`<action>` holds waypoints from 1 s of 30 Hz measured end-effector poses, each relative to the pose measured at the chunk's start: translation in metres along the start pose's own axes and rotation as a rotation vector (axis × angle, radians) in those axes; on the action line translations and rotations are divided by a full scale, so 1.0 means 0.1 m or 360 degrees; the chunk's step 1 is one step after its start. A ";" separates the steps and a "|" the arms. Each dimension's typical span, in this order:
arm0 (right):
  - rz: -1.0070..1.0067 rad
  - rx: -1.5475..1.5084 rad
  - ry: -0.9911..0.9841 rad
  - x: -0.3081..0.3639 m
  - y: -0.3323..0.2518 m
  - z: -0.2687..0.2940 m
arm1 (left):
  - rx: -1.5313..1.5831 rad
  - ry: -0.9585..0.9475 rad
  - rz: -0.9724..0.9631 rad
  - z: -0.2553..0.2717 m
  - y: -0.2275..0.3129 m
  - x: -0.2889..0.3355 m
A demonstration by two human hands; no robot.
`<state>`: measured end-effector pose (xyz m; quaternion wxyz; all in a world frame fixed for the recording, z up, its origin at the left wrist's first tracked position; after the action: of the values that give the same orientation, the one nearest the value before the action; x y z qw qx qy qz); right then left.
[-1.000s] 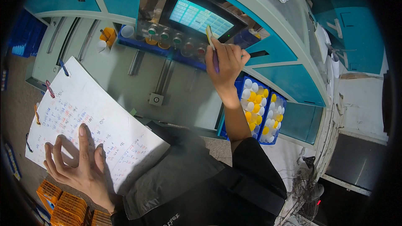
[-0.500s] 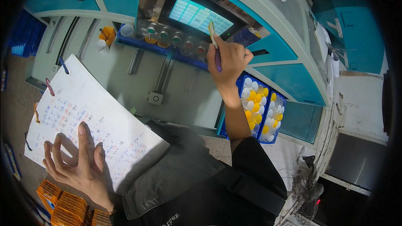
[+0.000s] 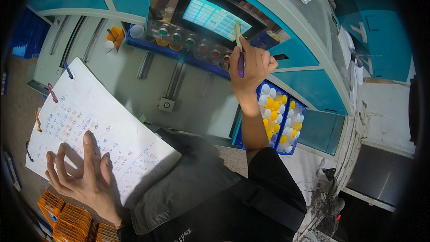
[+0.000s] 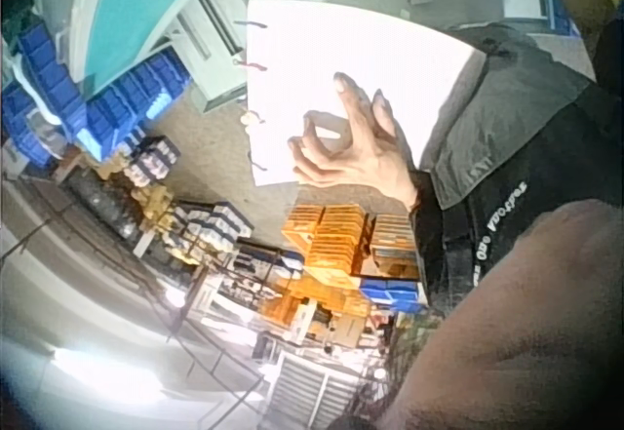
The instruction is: The person operates a machine's touchscreen interface using a stylus while holding a clipboard with handwritten notes. They repeatedly tap the screen, then move a blue tray of yellow-capped containers from the machine to a nearby table and back.
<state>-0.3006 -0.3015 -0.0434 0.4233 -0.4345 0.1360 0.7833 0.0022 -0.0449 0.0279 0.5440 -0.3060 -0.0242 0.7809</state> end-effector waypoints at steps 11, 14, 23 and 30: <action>-0.0070 -0.0091 -0.0108 0.20 0.01 -0.06 | 0.0021 -0.0014 0.0000 0.00 -0.01 0.01; 0.0101 -0.0150 -0.0156 0.13 -0.11 -0.21 | 0.0011 -0.0018 -0.0010 -0.01 -0.02 0.02; 0.0127 -0.0181 -0.0135 0.00 -0.21 -0.43 | -0.0060 -0.0102 0.0035 -0.04 -0.05 0.08; -0.0013 -0.0147 -0.0058 0.03 -0.16 -0.20 | -0.0052 -0.0104 0.0017 -0.04 -0.06 0.08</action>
<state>-0.2782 -0.3017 -0.0553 0.4083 -0.4397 0.0901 0.7949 0.0076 -0.0367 0.0228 0.5335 -0.2894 -0.0530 0.7929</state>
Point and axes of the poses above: each hand's wrist, its own x-axis away from the middle knuckle, its own z-axis out of the back of the hand, y = z × x, the point moved 4 cm from there along -x, towards the middle knuckle, and after that the axes turned 11 degrees about -x, right-handed, at the moved point
